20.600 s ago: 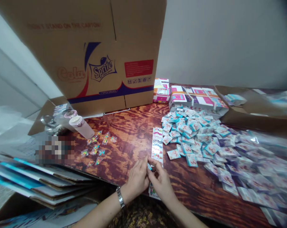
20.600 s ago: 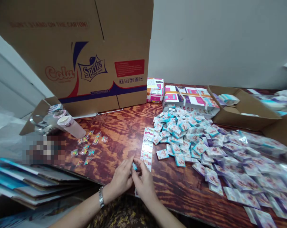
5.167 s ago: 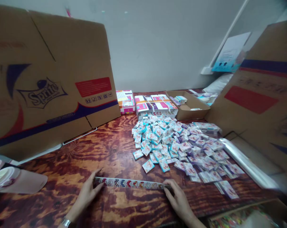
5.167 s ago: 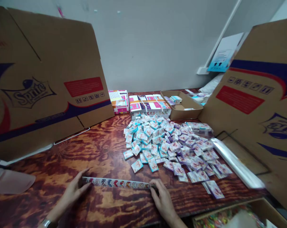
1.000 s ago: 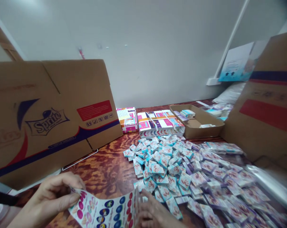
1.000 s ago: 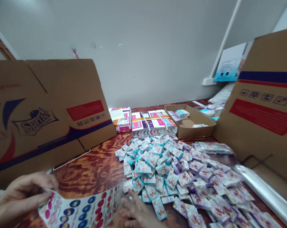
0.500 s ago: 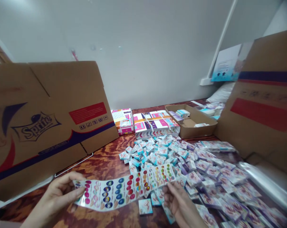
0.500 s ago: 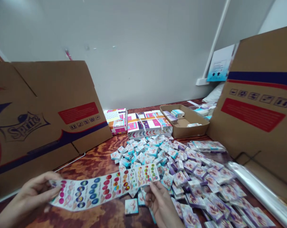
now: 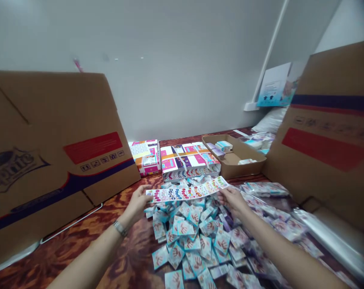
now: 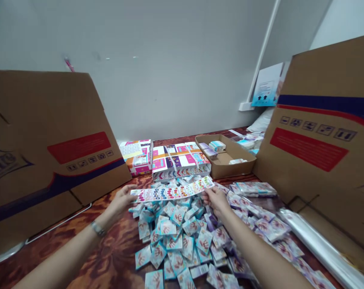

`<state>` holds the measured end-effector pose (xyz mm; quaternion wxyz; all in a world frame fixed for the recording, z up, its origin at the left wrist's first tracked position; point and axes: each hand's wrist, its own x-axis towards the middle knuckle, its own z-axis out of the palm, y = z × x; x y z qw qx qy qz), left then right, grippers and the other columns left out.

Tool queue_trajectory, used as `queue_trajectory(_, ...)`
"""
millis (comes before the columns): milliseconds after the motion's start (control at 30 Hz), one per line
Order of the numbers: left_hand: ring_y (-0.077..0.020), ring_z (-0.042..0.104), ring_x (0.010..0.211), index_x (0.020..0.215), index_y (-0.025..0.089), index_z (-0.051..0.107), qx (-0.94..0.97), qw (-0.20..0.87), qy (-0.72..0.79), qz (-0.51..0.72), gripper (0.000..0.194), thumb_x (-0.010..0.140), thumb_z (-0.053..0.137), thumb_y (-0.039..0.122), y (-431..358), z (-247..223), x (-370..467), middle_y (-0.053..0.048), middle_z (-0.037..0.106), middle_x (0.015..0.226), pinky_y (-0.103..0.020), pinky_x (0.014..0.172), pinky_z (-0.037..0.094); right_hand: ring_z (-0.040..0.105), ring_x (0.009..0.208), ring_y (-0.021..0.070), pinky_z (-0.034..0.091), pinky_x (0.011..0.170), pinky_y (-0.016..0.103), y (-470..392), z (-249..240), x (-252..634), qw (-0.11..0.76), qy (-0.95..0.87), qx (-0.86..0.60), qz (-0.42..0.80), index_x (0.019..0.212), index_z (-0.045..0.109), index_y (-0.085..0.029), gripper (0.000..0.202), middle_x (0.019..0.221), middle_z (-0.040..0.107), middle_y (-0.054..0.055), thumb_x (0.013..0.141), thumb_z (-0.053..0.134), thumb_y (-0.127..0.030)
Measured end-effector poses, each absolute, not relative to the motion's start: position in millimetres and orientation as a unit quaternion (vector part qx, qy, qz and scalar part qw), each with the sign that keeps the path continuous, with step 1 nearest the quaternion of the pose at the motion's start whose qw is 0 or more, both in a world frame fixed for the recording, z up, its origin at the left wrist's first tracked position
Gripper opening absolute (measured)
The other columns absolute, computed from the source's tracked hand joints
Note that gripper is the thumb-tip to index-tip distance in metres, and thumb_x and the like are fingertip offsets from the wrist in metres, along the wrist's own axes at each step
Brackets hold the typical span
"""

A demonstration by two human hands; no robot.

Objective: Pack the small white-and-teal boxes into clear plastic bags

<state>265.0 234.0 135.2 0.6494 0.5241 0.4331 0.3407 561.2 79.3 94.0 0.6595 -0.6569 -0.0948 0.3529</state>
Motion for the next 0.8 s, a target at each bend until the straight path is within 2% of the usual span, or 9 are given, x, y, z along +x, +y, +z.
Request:
queue_trajectory(67, -0.0078, 0.055, 0.053, 0.095, 0.017, 0.053, 0.523, 0.645, 0.429, 0.355, 0.041, 0.058, 0.064, 0.003, 247, 125, 288, 0.001, 0.055, 0.074, -0.020, 0.048, 0.049, 0.051, 0.038, 0.0058, 0.042, 0.036, 0.014, 94, 90, 581, 0.649, -0.083, -0.671, 0.348, 0.064, 0.052, -0.015, 0.017, 0.049, 0.057, -0.003, 0.076, 0.064, -0.015)
queue_trajectory(167, -0.0080, 0.055, 0.059, 0.081, 0.014, 0.057, 0.525, 0.653, 0.411, 0.360, 0.025, 0.059, 0.060, 0.002, 263, 112, 315, -0.001, 0.056, 0.077, -0.021, 0.055, 0.051, 0.050, 0.040, 0.0049, 0.042, 0.038, 0.014, 112, 82, 607, 0.633, -0.061, -0.690, 0.346, 0.068, 0.054, -0.013, 0.016, 0.052, 0.056, -0.004, 0.082, 0.059, -0.016)
queue_trajectory(233, -0.0096, 0.057, 0.063, 0.072, 0.012, 0.058, 0.523, 0.663, 0.406, 0.350, 0.014, 0.061, 0.058, 0.003, 272, 104, 330, -0.003, 0.057, 0.077, -0.022, 0.060, 0.052, 0.052, 0.047, 0.0055, 0.045, 0.044, 0.017, 124, 75, 622, 0.619, -0.044, -0.702, 0.349, 0.078, 0.057, -0.012, 0.014, 0.062, 0.058, -0.003, 0.086, 0.056, -0.023)
queue_trajectory(300, -0.0106, 0.058, 0.064, 0.070, 0.010, 0.059, 0.518, 0.668, 0.410, 0.342, 0.011, 0.062, 0.057, 0.002, 280, 95, 343, -0.005, 0.059, 0.076, -0.022, 0.061, 0.052, 0.057, 0.059, 0.0078, 0.049, 0.052, 0.022, 137, 69, 636, 0.606, -0.027, -0.713, 0.351, 0.092, 0.058, -0.012, 0.017, 0.078, 0.060, -0.001, 0.089, 0.053, -0.028)
queue_trajectory(400, -0.0106, 0.059, 0.061, 0.078, 0.008, 0.062, 0.508, 0.670, 0.424, 0.335, 0.018, 0.062, 0.057, 0.002, 294, 82, 362, -0.006, 0.061, 0.076, -0.021, 0.057, 0.051, 0.060, 0.076, 0.0129, 0.052, 0.064, 0.029, 155, 61, 653, 0.596, -0.008, -0.724, 0.348, 0.105, 0.055, -0.014, 0.024, 0.097, 0.060, 0.004, 0.089, 0.052, -0.031)
queue_trajectory(600, -0.0122, 0.059, 0.051, 0.106, 0.006, 0.057, 0.498, 0.679, 0.439, 0.312, 0.045, 0.061, 0.063, 0.002, 315, 61, 385, -0.006, 0.063, 0.068, -0.020, 0.046, 0.045, 0.059, 0.086, 0.0163, 0.052, 0.072, 0.035, 185, 50, 672, 0.591, 0.011, -0.732, 0.339, 0.111, 0.054, -0.015, 0.028, 0.106, 0.058, 0.006, 0.089, 0.053, -0.031)
queue_trajectory(800, -0.0113, 0.060, 0.057, 0.108, 0.008, 0.056, 0.517, 0.682, 0.409, 0.316, 0.048, 0.061, 0.059, 0.000, 321, 52, 399, -0.010, 0.064, 0.092, -0.019, 0.050, 0.047, 0.060, 0.084, 0.0155, 0.052, 0.070, 0.033, 203, 39, 679, 0.601, 0.020, -0.731, 0.323, 0.110, 0.054, -0.015, 0.027, 0.104, 0.058, 0.006, 0.089, 0.053, -0.031)
